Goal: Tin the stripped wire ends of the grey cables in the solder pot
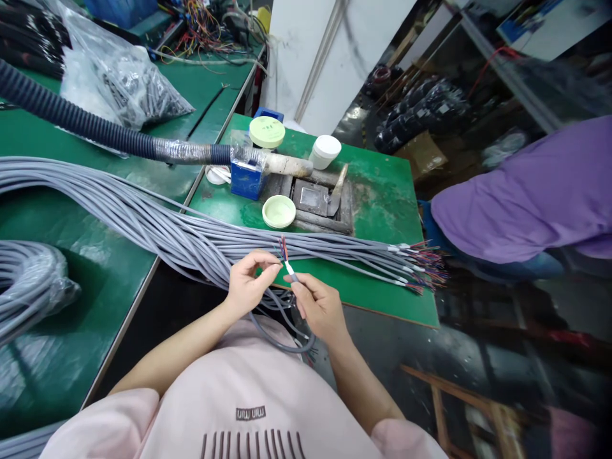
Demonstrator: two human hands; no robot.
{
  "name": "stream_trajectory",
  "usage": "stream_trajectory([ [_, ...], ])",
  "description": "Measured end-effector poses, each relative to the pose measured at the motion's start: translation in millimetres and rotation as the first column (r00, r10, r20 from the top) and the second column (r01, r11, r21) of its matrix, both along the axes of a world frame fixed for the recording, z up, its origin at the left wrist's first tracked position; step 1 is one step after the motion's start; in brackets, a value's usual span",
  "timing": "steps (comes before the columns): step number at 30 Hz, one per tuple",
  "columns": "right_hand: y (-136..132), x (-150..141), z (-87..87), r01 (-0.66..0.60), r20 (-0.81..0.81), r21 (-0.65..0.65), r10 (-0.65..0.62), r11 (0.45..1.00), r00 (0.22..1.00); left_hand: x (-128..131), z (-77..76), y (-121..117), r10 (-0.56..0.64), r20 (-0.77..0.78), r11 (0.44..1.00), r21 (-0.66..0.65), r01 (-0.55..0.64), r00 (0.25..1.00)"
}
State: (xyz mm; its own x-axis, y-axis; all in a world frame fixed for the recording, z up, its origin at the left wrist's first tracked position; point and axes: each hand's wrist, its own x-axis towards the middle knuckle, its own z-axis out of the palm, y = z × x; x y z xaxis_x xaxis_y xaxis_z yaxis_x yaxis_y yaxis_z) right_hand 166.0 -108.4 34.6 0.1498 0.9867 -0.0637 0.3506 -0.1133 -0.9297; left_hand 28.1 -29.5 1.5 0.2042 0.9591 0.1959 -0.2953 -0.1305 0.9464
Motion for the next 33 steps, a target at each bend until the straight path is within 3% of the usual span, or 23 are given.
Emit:
stream_trajectory([
  [2, 0, 0, 0.3, -0.002, 0.049, 0.017, 0.001, 1.000, 0.999, 0, 2.4, -1, 0.049, -0.054, 0.988, 0.152, -0.041, 0.997],
  [4, 1, -1, 1.7, -0.003, 0.099, 0.028, 0.001, 1.000, 0.995, -1, 6.0, 1, 0.076, -0.117, 0.979, 0.197, -0.052, 0.990],
  [7, 2, -2, 4.5, -0.018, 0.168, 0.041, 0.011, 0.999, 0.986, -1, 11.1, 6, 0.101, -0.164, 0.991, 0.107, -0.084, 0.981],
  [14, 4, -3, 6.6, -0.050, 0.267, 0.078, 0.028, 0.996, 0.963, -1, 24.9, 10, 0.001, -0.040, 0.970, -0.242, -0.011, 0.999],
  [23, 5, -2, 6.9, -0.082, 0.306, 0.092, 0.050, 0.992, 0.951, -4, 33.2, 21, -0.090, -0.046, 0.943, -0.326, 0.070, 0.995],
  [33, 2, -1, 8.6, -0.063, 0.279, 0.080, 0.038, 0.995, 0.960, 1, 30.7, 18, -0.112, -0.019, 0.952, -0.287, 0.101, 0.994],
])
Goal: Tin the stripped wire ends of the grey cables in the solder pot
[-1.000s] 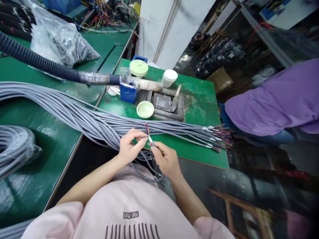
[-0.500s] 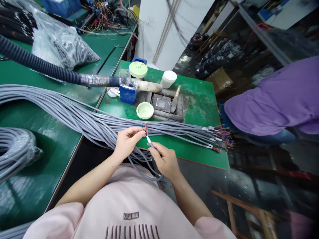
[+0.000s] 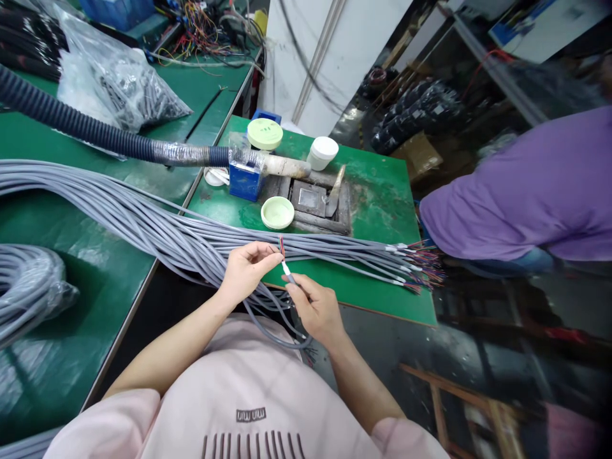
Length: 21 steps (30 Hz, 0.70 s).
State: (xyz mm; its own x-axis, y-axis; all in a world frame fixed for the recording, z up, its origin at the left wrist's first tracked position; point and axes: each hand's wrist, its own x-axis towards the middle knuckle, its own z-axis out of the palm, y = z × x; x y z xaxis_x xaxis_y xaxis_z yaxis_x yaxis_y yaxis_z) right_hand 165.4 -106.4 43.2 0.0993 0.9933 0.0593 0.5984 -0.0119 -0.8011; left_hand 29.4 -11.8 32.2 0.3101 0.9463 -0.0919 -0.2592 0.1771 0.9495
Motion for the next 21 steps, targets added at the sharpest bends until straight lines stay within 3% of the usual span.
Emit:
stream_trajectory([
  [8, 1, 0, 1.7, -0.016, 0.005, 0.014, 0.016, 1.000, 1.000, -4, 2.3, 3, 0.010, -0.082, 0.999, 0.052, -0.006, 0.997],
  [16, 2, 1, -1.1, 0.026, -0.051, -0.028, -0.028, 0.999, 0.998, 0, -2.9, -6, 0.124, -0.043, 0.983, 0.139, -0.117, 0.991],
  [21, 2, 0, -1.8, 0.034, -0.061, -0.029, -0.036, 0.999, 0.997, 0, -4.6, -10, 0.170, -0.078, 0.952, 0.270, -0.143, 0.982],
])
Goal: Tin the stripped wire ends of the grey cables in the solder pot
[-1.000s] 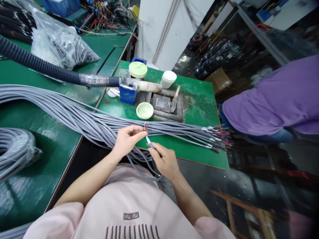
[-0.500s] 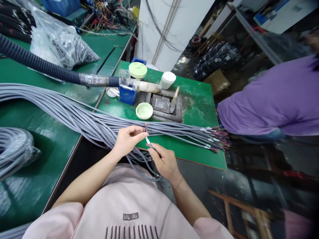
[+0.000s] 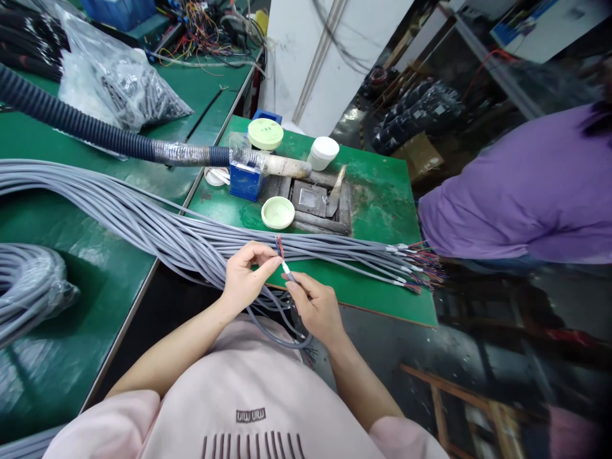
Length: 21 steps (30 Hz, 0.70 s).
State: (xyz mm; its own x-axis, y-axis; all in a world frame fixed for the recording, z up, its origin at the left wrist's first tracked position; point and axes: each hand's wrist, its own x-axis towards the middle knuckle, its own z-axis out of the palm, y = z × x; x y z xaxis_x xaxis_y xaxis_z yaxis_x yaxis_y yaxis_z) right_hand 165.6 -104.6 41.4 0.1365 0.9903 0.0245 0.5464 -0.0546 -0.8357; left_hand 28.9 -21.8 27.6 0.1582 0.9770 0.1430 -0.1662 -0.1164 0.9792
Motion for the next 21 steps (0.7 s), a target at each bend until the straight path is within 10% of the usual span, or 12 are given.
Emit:
stream_trajectory([
  [15, 0, -1, 1.5, -0.032, 0.053, 0.019, 0.031, 0.999, 0.998, -3, 7.4, 10, -0.083, 0.027, 0.984, -0.155, 0.086, 0.996],
  [21, 1, 0, -0.1, 0.037, -0.198, -0.053, -0.046, 0.998, 0.979, 1, -0.2, 3, -0.037, 0.071, 0.990, -0.132, 0.046, 0.997],
])
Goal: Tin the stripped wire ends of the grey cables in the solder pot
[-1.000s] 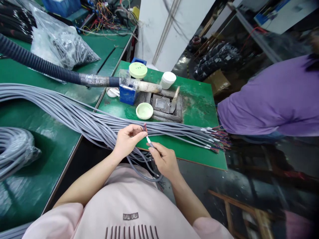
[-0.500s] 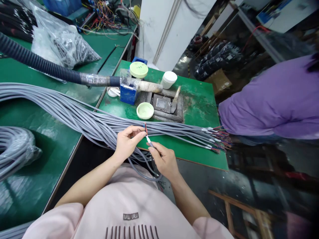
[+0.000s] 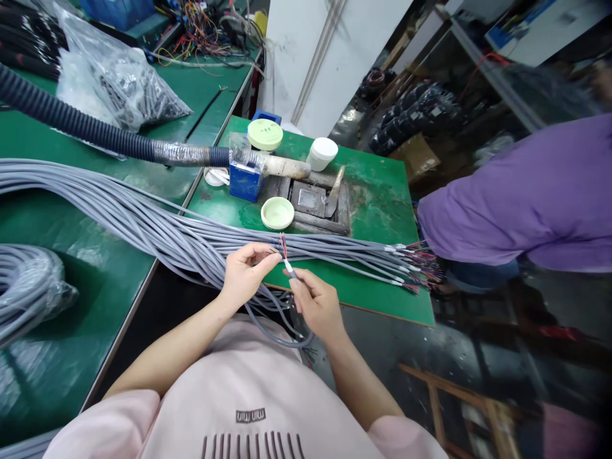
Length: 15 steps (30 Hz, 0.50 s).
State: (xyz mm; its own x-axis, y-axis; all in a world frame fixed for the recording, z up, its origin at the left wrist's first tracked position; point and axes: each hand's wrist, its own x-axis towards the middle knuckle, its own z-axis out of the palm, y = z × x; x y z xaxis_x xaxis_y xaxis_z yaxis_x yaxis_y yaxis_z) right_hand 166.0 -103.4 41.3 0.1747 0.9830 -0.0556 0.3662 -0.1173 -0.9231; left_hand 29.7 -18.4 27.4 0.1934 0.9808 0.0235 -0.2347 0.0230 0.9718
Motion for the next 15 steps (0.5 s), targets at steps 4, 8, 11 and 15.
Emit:
stream_trajectory([
  [4, 11, 5, -0.5, -0.043, -0.315, -0.103, 0.008, 0.994, 0.949, 4, -6.4, -10, 0.002, -0.056, 0.988, 0.157, 0.007, 0.998],
  [8, 25, 8, -2.7, -0.051, -0.430, -0.079, 0.012, 0.996, 0.903, 8, -6.9, -16, -0.035, -0.012, 0.991, 0.129, 0.036, 0.999],
  [11, 32, 7, -3.0, 0.035, -0.354, 0.010, -0.029, 0.999, 0.935, 11, -5.7, -16, -0.049, 0.106, 0.998, -0.022, 0.052, 0.993],
  [15, 40, 5, 2.0, 0.103, -0.143, 0.259, -0.067, 0.960, 0.987, 17, -7.3, -13, -0.052, 0.225, 0.981, -0.172, 0.092, 0.973],
])
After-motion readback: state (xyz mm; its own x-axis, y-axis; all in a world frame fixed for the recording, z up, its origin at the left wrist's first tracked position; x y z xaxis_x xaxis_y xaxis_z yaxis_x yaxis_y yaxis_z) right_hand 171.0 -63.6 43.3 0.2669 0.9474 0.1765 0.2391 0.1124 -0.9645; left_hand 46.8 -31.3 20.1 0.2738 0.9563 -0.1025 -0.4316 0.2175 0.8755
